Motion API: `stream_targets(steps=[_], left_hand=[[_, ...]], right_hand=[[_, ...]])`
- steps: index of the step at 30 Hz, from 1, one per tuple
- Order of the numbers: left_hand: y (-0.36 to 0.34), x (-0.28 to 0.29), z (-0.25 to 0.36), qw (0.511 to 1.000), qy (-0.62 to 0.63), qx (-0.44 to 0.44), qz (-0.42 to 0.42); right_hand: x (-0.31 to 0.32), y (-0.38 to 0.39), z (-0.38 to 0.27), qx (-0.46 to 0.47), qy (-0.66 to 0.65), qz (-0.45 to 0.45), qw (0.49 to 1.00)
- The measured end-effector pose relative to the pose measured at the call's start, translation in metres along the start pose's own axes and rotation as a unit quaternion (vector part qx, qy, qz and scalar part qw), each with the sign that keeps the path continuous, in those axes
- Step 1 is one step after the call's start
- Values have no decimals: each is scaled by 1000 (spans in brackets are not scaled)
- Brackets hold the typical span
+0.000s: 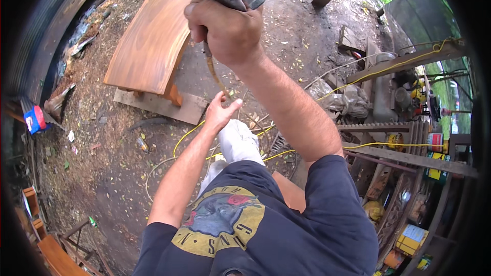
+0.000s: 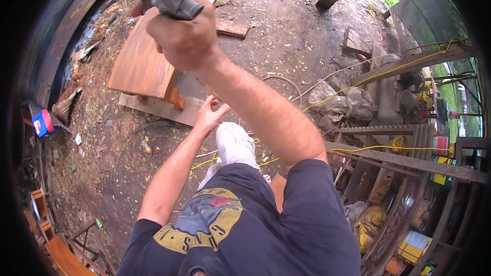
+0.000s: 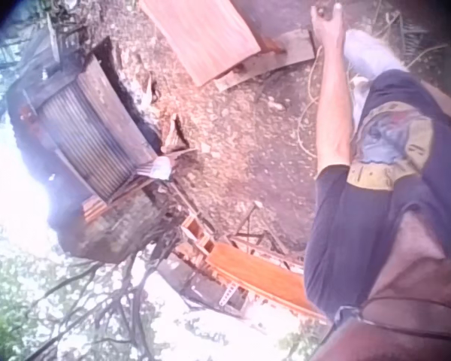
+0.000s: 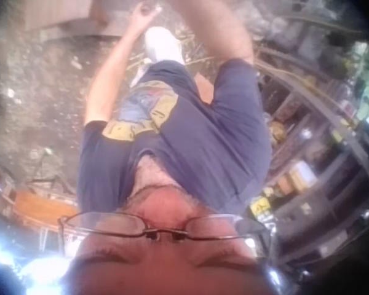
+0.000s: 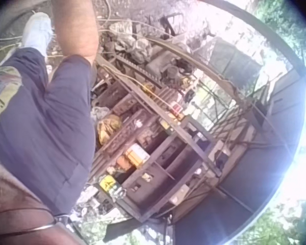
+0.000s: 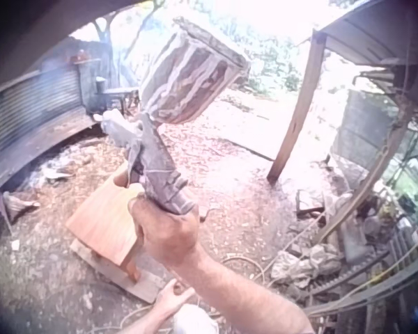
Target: The person prepares a spray gun and applies a clear finish to a wooden table. They walk around the table, spraying the top surface and legs from multiple angles to ensure even coverage.
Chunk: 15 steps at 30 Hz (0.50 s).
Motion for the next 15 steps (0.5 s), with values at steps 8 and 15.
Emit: stream_targets(steps=[8,15], left_hand=[[-36,94,-59,974,-54,20,220],[40,133,-216,944,-242,174,143]], right_hand=[[19,2,-25,21,81,-23,996],[89,6,-16,-90,-144,66,983]])
Point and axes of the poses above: each hand's wrist, its own y-axis away from the middle knuckle, its own x-axis out of the back of the hand, z = x × y, the point moved 5 cm from there along -y, towards the middle knuckle, and after that the axes turned 9 degrees about -z, right-handed, at the moved point
